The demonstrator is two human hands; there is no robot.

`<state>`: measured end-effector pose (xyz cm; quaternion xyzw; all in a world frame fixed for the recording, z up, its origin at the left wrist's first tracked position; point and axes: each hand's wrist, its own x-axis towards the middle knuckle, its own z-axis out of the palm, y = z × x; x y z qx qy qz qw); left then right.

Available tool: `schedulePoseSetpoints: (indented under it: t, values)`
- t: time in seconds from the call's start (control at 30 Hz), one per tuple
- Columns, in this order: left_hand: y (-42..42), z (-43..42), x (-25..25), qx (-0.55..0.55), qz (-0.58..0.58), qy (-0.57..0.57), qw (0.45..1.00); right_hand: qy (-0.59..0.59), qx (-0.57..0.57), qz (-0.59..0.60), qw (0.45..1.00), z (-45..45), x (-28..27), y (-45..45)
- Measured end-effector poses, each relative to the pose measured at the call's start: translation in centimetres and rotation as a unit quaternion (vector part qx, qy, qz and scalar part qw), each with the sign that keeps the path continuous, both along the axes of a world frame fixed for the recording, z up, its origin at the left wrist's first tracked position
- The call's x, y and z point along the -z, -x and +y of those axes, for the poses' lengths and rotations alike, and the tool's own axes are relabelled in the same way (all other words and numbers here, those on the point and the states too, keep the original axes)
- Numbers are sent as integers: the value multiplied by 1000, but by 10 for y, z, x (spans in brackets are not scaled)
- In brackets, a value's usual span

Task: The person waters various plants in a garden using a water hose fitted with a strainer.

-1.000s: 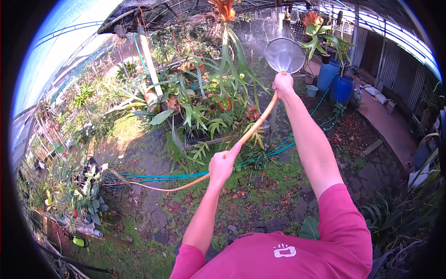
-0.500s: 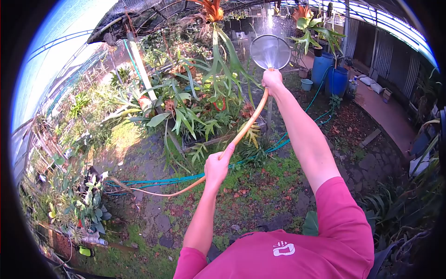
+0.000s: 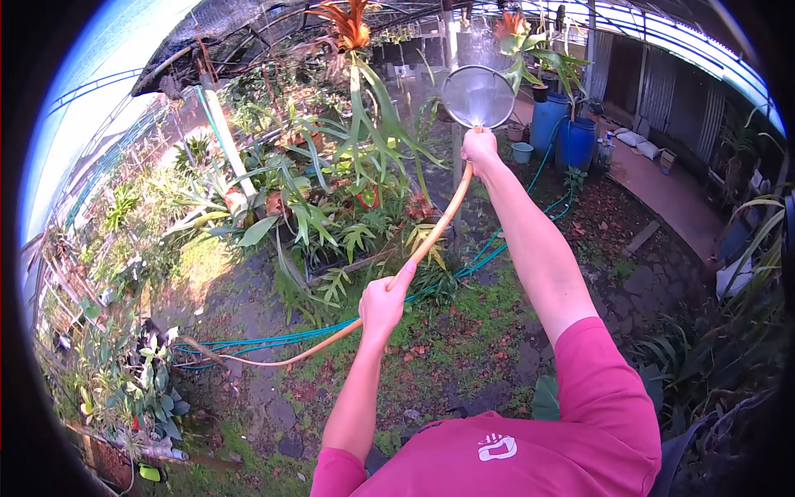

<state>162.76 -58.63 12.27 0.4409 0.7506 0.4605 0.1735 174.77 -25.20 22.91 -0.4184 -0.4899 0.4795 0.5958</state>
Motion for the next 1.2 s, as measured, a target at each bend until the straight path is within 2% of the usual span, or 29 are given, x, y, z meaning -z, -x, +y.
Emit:
schedulePoseSetpoints:
  t: [0.07, 0.37, 0.6, 0.9, 1.0, 1.1, 1.2]
  values:
    - [-7, 5, 2, 12, 10, 7, 1000, -12, -27, 27, 999, 1, 3, -14]
    - [-21, 26, 18, 43, 37, 59, 997, -28, 53, 2, 998, 7, 19, -64]
    - [-41, 26, 16, 63, 34, 66, 995, -23, 22, 17, 999, 4, 23, -88]
    - [-38, 34, 30, 82, 30, 97, 991, 19, -9, -38, 999, 0, 49, -107]
    - [-43, 37, 31, 78, 37, 94, 992, 11, 3, -16, 1000, 2, 48, -112]
    - [-45, 39, 24, 62, 43, 86, 993, -36, 84, 7, 996, 5, 39, -112]
    - [-45, 38, 13, 68, 34, 93, 993, -20, 108, 6, 994, 7, 43, -115]
